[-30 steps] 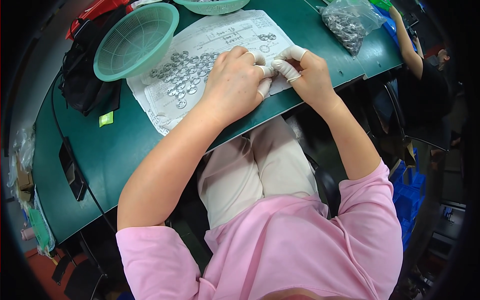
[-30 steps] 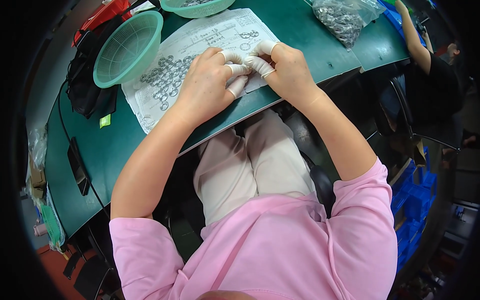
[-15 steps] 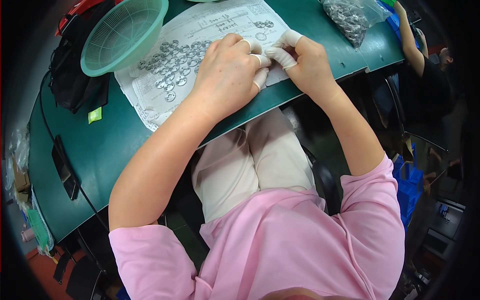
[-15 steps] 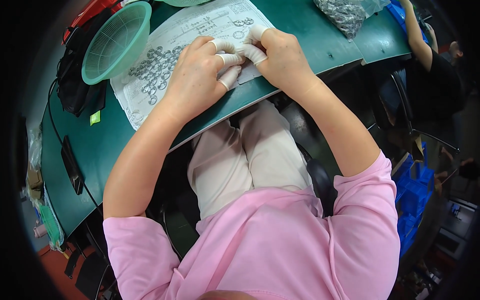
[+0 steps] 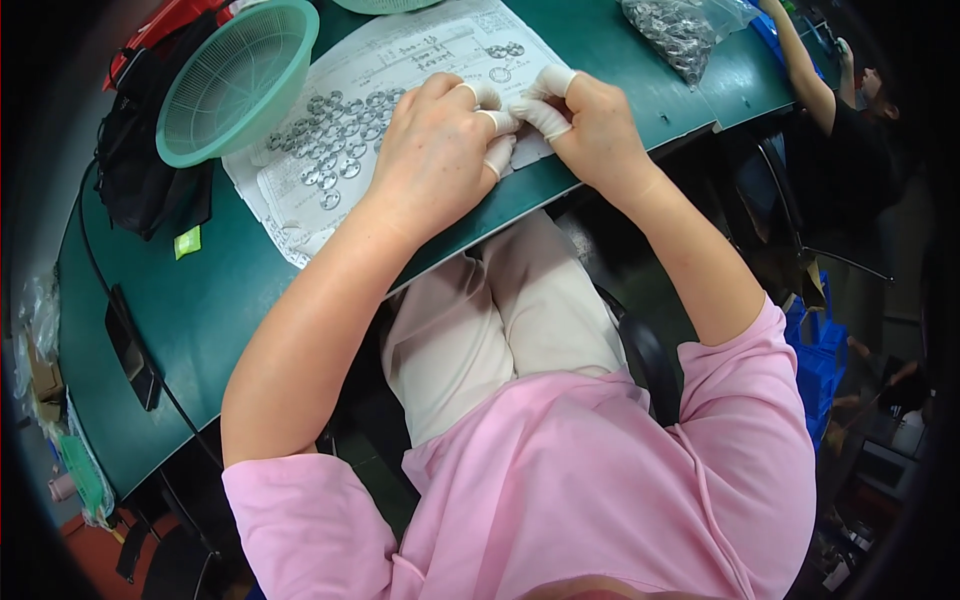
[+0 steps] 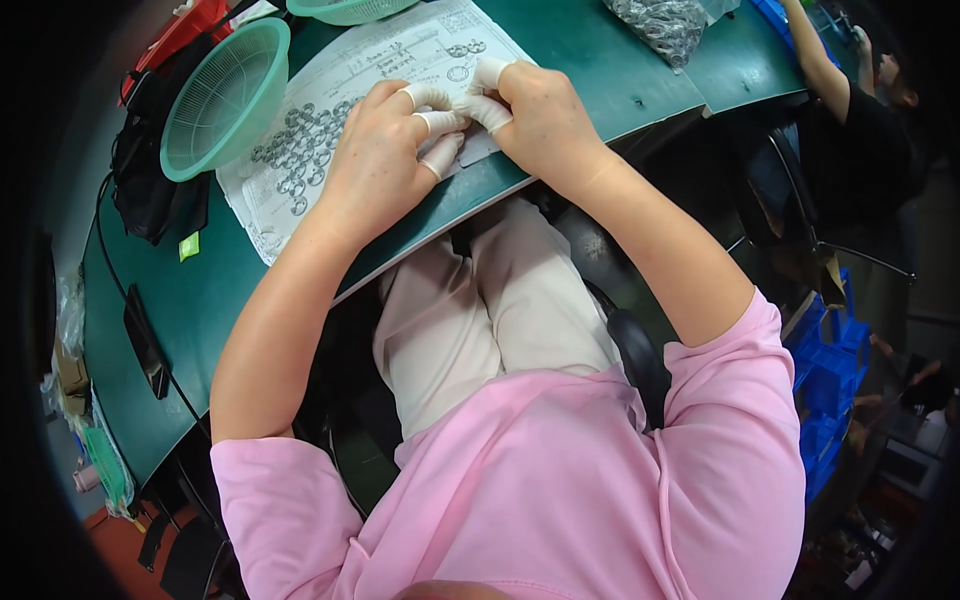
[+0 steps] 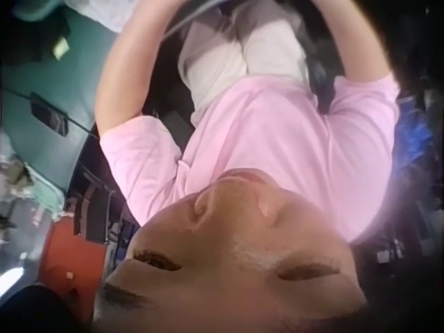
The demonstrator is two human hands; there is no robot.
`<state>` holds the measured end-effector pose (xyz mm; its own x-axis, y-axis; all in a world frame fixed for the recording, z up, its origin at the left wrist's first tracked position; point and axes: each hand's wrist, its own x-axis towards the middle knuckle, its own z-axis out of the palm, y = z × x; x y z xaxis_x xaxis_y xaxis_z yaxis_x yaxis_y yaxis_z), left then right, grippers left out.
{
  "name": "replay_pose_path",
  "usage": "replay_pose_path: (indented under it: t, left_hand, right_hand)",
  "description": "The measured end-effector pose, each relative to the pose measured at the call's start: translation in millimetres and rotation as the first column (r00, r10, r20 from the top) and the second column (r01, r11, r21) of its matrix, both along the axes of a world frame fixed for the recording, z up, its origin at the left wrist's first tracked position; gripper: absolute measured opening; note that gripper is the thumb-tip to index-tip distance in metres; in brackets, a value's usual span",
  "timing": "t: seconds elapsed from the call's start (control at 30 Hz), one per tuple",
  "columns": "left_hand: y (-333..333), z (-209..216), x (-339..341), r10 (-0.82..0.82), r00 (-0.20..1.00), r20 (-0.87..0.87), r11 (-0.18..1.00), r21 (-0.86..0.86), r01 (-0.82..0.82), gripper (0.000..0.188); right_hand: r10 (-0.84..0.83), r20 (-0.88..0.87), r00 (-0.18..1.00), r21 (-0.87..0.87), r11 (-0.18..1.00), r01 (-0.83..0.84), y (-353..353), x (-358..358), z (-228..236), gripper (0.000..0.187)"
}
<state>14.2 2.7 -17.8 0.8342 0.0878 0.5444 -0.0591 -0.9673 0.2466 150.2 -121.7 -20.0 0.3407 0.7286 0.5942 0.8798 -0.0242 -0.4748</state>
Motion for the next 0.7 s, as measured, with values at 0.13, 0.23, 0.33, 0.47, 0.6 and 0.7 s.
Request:
replay_pose_path:
  t: [0.13, 0.23, 0.33, 0.47, 0.6, 0.7]
  left_hand:
    - [1.7, 2.9, 4.2, -0.022, 0.999, 0.025, 0.999, -0.042, 0.023, 0.017]
    - [4.8, 1.6, 7.1, -0.030, 0.998, 0.049, 0.995, -0.090, 0.035, 0.018]
    - [8.2, 1.7, 6.8, 0.005, 0.998, 0.066, 0.989, -0.148, 0.005, 0.019]
    - [9.9, 2.6, 3.8, 0.107, 0.989, 0.103, 0.979, -0.186, -0.087, 0.021]
    - [8.6, 1.6, 3.8, 0.084, 0.987, 0.135, 0.984, -0.167, -0.061, 0.023]
    - [5.8, 0.3, 4.9, 0.049, 0.992, 0.115, 0.993, -0.116, -0.036, 0.021]
  right_hand:
    - [-0.011, -0.023, 1.000, -0.027, 1.000, 0.011, 3.3, 2.7, 3.6, 0.018]
    - [-0.034, -0.110, 0.993, -0.055, 0.998, 0.028, 2.7, 4.5, 2.2, 0.018]
    - [-0.035, -0.267, 0.963, -0.073, 0.997, 0.016, -0.4, 4.1, 5.9, 0.018]
    - [0.038, -0.755, 0.655, 0.058, 0.998, 0.009, -0.3, 0.4, 17.0, 0.017]
    - [-0.004, -0.793, 0.609, 0.028, 0.999, 0.044, 1.8, 0.5, 23.3, 0.015]
    - [-0.090, -0.756, 0.649, -0.118, 0.993, 0.001, 4.9, 0.3, 22.2, 0.014]
